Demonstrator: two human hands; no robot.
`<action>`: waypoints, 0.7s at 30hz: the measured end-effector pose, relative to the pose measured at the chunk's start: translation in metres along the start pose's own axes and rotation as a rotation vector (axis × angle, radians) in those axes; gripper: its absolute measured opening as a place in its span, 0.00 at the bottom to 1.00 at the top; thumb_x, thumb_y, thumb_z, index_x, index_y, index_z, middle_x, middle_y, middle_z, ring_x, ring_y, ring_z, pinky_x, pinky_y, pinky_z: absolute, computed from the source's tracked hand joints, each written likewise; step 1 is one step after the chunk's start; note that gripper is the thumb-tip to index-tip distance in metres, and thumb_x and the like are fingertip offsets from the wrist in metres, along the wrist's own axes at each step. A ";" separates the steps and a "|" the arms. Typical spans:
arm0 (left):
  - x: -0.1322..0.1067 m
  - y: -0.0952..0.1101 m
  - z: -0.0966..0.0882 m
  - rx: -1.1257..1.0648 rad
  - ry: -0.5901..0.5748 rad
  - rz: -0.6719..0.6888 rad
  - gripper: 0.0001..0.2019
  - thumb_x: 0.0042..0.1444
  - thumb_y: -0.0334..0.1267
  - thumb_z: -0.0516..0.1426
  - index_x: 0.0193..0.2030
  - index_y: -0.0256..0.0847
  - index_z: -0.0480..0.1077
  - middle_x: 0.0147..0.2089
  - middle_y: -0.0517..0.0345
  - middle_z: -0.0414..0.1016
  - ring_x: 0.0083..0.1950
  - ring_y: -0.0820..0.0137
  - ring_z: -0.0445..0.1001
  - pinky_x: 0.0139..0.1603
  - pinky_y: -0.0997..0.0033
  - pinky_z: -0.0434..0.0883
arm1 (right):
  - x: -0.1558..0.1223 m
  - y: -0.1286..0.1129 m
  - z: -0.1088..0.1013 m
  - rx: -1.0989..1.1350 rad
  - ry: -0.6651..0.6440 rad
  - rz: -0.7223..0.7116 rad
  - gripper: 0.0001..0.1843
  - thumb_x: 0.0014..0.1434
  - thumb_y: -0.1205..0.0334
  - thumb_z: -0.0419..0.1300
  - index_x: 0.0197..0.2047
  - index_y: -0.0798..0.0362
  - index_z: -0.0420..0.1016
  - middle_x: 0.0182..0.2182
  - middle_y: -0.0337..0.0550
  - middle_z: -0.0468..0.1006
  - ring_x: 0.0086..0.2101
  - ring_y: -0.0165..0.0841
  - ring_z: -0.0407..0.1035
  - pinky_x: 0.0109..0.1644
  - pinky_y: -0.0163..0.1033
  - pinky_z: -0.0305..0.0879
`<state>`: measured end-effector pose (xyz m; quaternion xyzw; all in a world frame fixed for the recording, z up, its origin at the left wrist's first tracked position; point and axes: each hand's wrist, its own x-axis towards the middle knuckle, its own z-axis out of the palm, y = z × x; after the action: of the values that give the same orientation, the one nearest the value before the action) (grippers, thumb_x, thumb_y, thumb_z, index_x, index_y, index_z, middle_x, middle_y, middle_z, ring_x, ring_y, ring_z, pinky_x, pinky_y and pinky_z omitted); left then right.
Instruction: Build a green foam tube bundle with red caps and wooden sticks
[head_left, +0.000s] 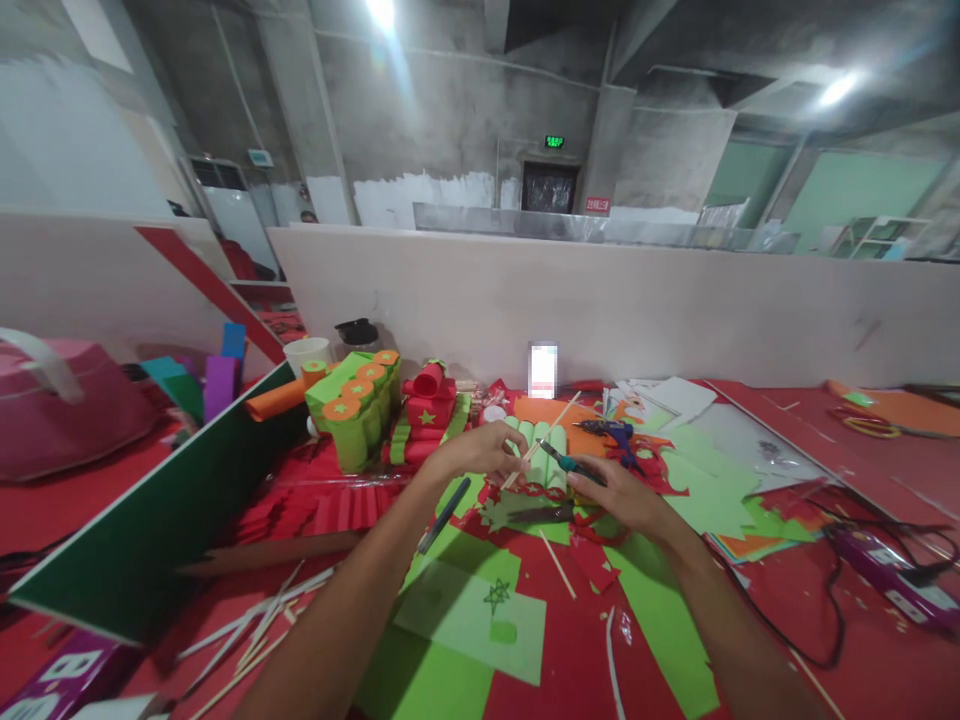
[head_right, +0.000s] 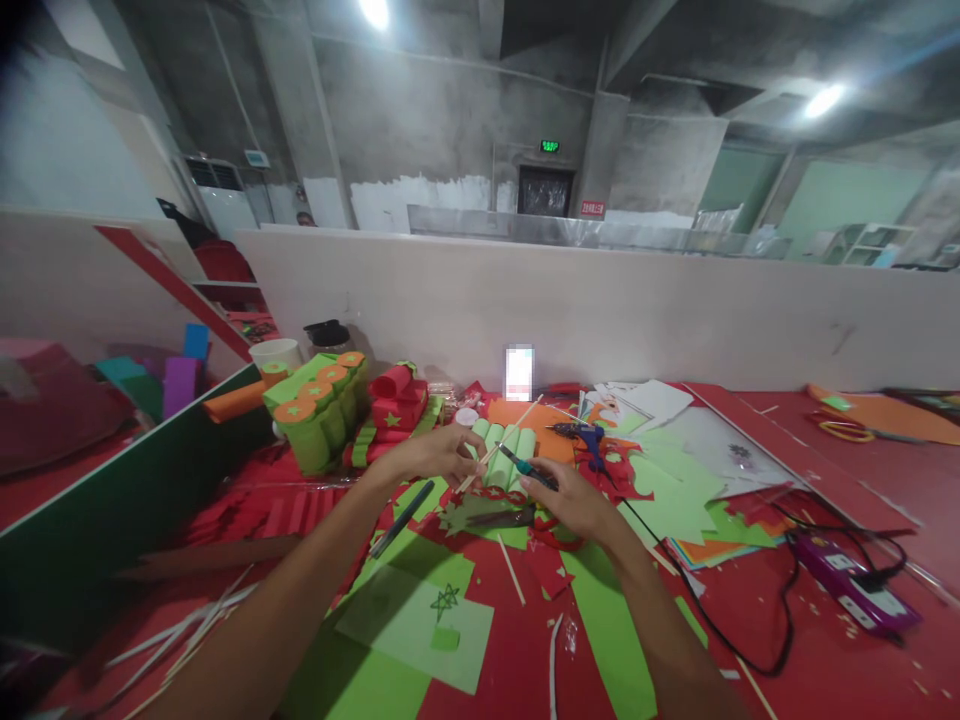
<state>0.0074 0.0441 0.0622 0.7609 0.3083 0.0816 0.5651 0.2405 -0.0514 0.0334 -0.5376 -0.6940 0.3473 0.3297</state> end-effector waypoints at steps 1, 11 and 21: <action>0.000 0.000 0.000 -0.001 0.000 0.000 0.16 0.47 0.49 0.62 0.32 0.37 0.68 0.31 0.54 0.77 0.31 0.68 0.76 0.28 0.74 0.70 | 0.000 0.001 0.000 -0.012 0.000 -0.006 0.21 0.58 0.48 0.56 0.51 0.50 0.73 0.44 0.46 0.77 0.46 0.42 0.70 0.50 0.46 0.66; 0.003 -0.006 0.000 0.018 0.000 0.005 0.16 0.48 0.49 0.61 0.32 0.38 0.68 0.31 0.55 0.77 0.29 0.69 0.76 0.29 0.73 0.70 | 0.002 0.007 0.000 -0.077 0.002 -0.004 0.23 0.57 0.47 0.57 0.53 0.50 0.72 0.45 0.46 0.77 0.47 0.44 0.69 0.50 0.46 0.67; 0.004 -0.005 0.000 0.003 -0.005 -0.018 0.17 0.46 0.49 0.62 0.34 0.37 0.69 0.30 0.54 0.77 0.28 0.70 0.75 0.30 0.72 0.71 | 0.000 0.002 -0.003 -0.066 -0.085 0.006 0.24 0.59 0.46 0.55 0.53 0.51 0.72 0.47 0.45 0.77 0.46 0.43 0.70 0.50 0.46 0.66</action>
<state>0.0082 0.0473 0.0566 0.7590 0.3140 0.0742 0.5656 0.2439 -0.0507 0.0331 -0.5351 -0.7169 0.3475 0.2810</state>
